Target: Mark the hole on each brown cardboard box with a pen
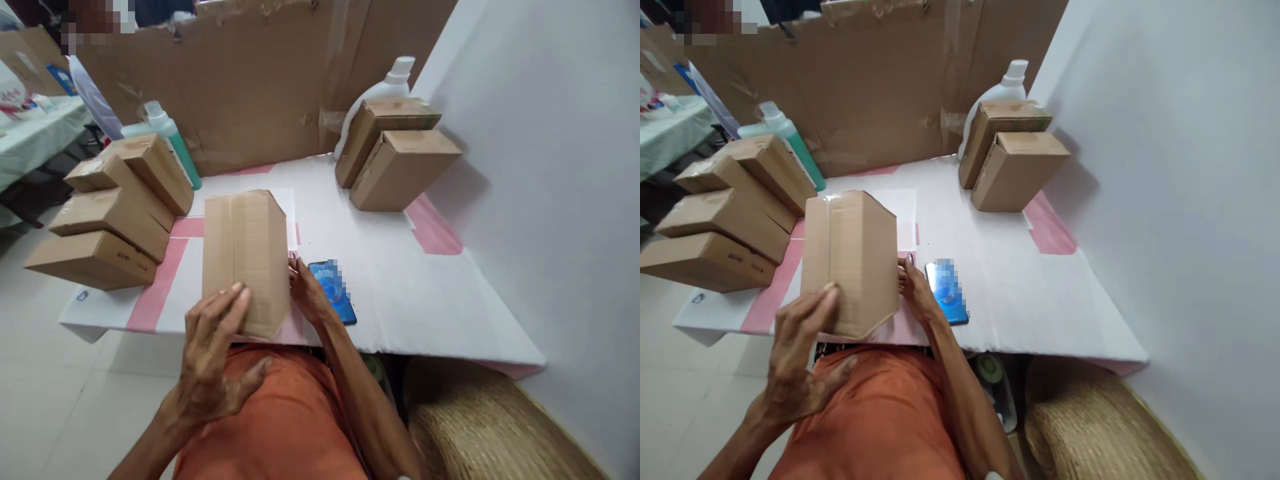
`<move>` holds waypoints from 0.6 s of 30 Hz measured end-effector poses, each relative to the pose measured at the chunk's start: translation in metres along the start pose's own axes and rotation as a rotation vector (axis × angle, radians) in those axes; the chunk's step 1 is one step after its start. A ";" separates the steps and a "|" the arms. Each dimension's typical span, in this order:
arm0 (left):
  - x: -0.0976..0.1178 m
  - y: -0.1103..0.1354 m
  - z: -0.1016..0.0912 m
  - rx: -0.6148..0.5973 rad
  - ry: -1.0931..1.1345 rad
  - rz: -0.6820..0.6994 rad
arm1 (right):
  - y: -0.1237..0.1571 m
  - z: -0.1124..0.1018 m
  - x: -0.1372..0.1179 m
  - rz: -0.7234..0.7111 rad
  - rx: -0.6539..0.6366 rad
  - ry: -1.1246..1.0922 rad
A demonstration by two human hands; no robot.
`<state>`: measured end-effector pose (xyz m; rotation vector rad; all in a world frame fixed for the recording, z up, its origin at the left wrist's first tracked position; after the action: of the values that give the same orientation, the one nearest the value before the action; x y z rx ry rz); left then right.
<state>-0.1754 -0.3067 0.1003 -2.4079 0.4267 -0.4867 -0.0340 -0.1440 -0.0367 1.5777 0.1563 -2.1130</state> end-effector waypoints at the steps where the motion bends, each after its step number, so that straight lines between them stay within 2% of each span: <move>1: -0.005 -0.003 -0.004 0.006 0.042 -0.048 | 0.002 -0.001 -0.005 -0.005 -0.008 -0.016; 5: -0.015 -0.013 -0.017 0.048 0.100 -0.140 | 0.014 -0.001 -0.026 -0.051 -0.017 -0.056; 8: -0.019 -0.018 -0.023 0.142 0.211 -0.198 | 0.023 0.004 -0.040 -0.132 -0.049 -0.072; 12: -0.026 -0.023 -0.031 0.215 0.421 -0.306 | 0.033 0.009 -0.053 -0.203 -0.088 0.050; 18: -0.033 -0.018 -0.039 0.281 0.440 -0.375 | 0.044 0.013 -0.070 -0.325 -0.165 0.070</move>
<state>-0.2182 -0.2998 0.1324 -2.1002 0.0737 -1.1727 -0.0112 -0.1650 0.0407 1.6152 0.6325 -2.2150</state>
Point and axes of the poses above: each hand's wrist, its own y-axis away from the middle knuckle, its own z-axis out of the palm, x = y × z, the point moved 4 cm from there along -y, towards the middle knuckle, and after that the axes turned 1 degree about x, right-handed, at the moved point
